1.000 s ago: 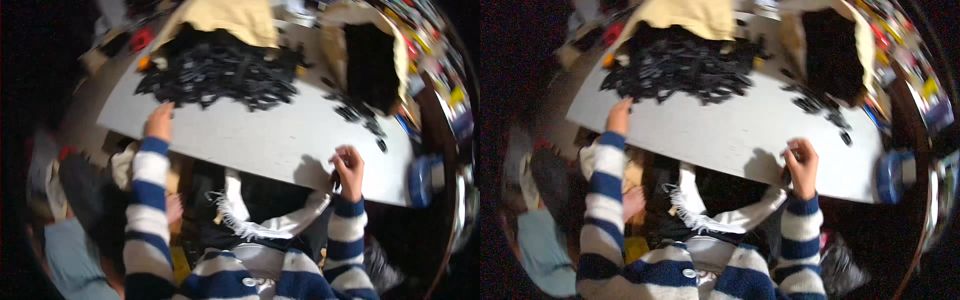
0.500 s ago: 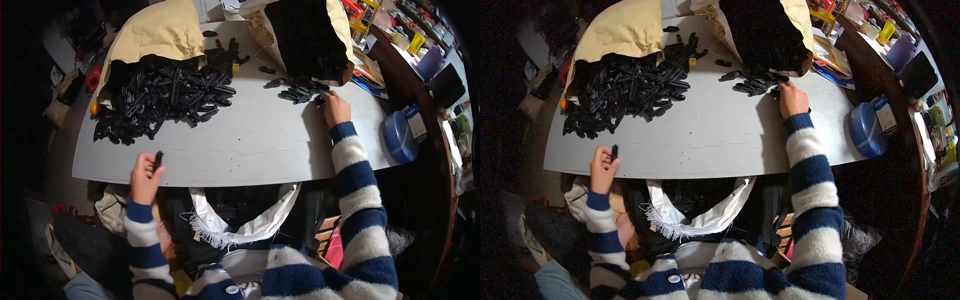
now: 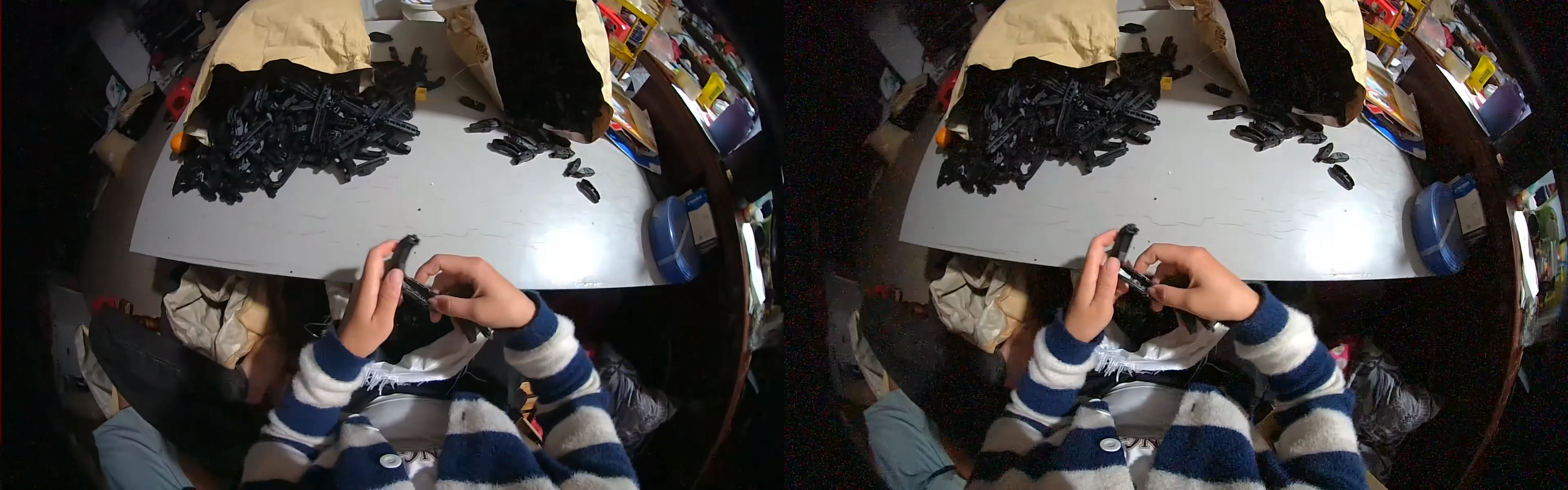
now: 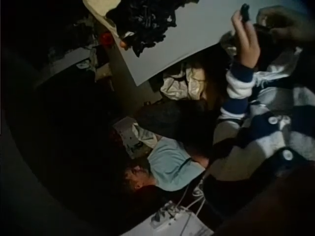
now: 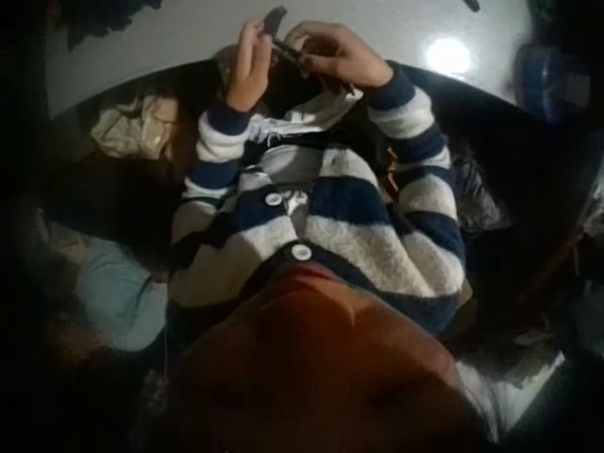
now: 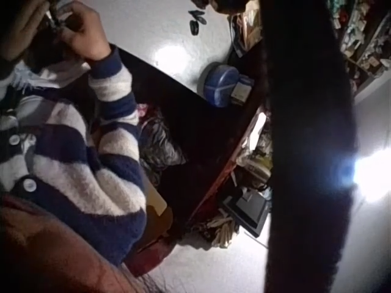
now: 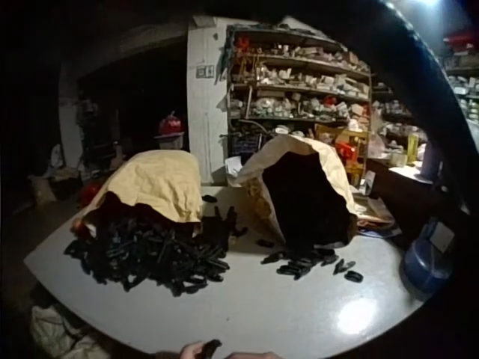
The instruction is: Inspecting and sorting small black plastic components from bags on a table.
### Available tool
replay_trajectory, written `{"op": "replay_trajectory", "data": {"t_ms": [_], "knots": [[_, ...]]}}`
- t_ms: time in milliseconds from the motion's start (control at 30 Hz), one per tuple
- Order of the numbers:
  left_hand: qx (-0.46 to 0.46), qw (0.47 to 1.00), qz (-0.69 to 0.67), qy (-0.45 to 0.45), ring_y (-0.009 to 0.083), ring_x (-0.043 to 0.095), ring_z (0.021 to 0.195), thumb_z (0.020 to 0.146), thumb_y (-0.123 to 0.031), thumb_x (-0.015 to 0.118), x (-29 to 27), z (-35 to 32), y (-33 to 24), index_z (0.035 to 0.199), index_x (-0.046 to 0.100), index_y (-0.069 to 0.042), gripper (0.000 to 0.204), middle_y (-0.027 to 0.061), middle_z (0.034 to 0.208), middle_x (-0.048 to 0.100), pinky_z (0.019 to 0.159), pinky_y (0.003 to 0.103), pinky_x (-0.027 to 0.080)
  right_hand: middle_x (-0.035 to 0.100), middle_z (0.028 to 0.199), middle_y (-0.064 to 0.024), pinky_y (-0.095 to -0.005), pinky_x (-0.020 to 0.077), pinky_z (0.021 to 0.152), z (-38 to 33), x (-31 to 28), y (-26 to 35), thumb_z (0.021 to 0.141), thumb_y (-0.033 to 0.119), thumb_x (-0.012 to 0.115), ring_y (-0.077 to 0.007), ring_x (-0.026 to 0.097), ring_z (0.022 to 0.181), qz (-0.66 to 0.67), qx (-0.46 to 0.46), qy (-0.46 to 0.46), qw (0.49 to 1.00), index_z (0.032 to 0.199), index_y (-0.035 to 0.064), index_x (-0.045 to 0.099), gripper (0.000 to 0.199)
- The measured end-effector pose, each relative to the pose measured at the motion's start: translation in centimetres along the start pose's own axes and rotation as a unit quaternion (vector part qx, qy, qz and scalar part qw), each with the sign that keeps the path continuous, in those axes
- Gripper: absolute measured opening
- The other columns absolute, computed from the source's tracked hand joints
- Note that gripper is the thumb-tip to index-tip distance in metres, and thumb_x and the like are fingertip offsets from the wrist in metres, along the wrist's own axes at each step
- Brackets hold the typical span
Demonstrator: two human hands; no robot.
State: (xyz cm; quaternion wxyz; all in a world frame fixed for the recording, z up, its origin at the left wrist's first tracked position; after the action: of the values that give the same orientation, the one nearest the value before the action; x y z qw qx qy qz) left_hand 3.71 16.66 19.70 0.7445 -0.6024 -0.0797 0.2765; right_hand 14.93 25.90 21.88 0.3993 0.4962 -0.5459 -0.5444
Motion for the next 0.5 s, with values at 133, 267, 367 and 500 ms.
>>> {"op": "replay_trajectory", "data": {"t_ms": [133,267,367,500], "knots": [[-0.168,0.976,-0.131,0.038,0.0028,0.036,0.058,0.092,-0.016,0.039,0.3,-0.9,0.0,0.121,0.037,-0.005,0.031,-0.0038,0.072,0.044,0.050,0.017,0.030,0.058,0.068,-0.0046,-0.0217,0.0462,0.051,-0.3,1.5,-1.2,0.080,-0.001,0.051,-0.0073,0.054,0.058,0.174,0.050,-0.036,0.983,0.101,0.0023,0.047,0.022],[-0.107,0.987,-0.113,0.046,0.0028,0.037,0.058,0.092,-0.015,0.038,0.5,-1.1,-0.5,0.120,0.039,-0.005,0.029,-0.0024,0.075,0.045,0.051,0.017,0.032,0.057,0.068,-0.0046,-0.0204,0.0461,0.048,-0.3,2.9,-1.8,0.080,-0.001,0.050,-0.0079,0.054,0.058,0.217,0.037,-0.037,0.975,0.105,0.0025,0.044,0.026],[-0.159,0.971,-0.176,0.026,0.0030,0.037,0.057,0.089,-0.014,0.045,0.2,-1.2,-0.2,0.121,0.038,-0.005,0.033,-0.0023,0.074,0.045,0.051,0.018,0.035,0.058,0.068,-0.0059,-0.0214,0.0466,0.046,-0.8,2.9,-1.6,0.080,-0.001,0.050,-0.0088,0.054,0.058,0.286,0.008,-0.128,0.950,0.103,0.0019,0.047,0.023],[0.028,0.999,0.044,0.006,0.0139,0.050,0.058,0.084,-0.011,0.053,0.4,-1.2,-2.2,0.121,0.037,-0.003,0.041,0.0044,0.075,0.053,0.054,0.025,0.042,0.058,0.070,-0.0070,-0.0219,0.0470,0.046,-0.6,2.7,-2.2,0.081,0.000,0.050,-0.0096,0.054,0.058,0.347,0.032,-0.147,0.926,0.100,0.0005,0.049,0.018]]}}
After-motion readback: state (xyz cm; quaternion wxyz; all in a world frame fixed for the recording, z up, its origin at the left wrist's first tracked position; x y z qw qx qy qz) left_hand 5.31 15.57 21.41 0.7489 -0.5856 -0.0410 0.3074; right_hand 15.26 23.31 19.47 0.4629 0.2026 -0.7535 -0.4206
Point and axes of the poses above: each hand's wrist, its own z-axis towards the middle knuckle, its own x-axis out of the palm, y = z × x, the point moved 5 cm from there along z, towards the middle knuckle
